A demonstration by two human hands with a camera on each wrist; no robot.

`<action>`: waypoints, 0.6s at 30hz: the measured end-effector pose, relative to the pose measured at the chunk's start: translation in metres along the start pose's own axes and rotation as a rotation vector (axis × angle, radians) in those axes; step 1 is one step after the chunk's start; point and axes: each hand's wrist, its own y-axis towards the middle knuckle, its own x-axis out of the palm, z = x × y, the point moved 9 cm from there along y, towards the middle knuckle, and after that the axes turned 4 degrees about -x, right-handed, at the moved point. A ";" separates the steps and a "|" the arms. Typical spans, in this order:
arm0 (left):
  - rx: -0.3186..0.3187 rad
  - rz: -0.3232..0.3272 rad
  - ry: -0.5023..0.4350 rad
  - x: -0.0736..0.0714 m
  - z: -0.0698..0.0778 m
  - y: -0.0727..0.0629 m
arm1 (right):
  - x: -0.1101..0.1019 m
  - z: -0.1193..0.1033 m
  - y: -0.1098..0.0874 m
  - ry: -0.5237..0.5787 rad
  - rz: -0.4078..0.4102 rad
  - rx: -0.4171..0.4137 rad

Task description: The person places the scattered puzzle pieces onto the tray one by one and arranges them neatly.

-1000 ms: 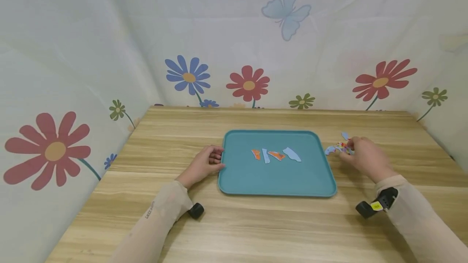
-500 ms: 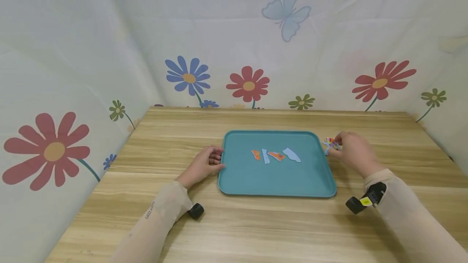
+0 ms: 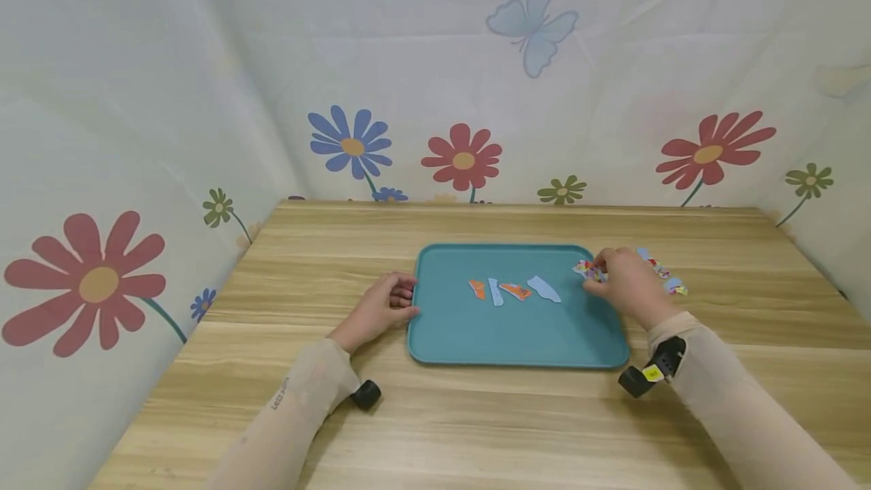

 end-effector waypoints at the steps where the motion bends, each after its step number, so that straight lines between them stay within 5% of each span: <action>1: 0.001 -0.001 0.000 0.000 0.000 0.000 | 0.002 -0.002 0.001 0.001 0.004 -0.007; 18: -0.016 0.002 0.009 -0.001 0.005 -0.002 | 0.027 -0.007 0.013 0.022 -0.024 -0.016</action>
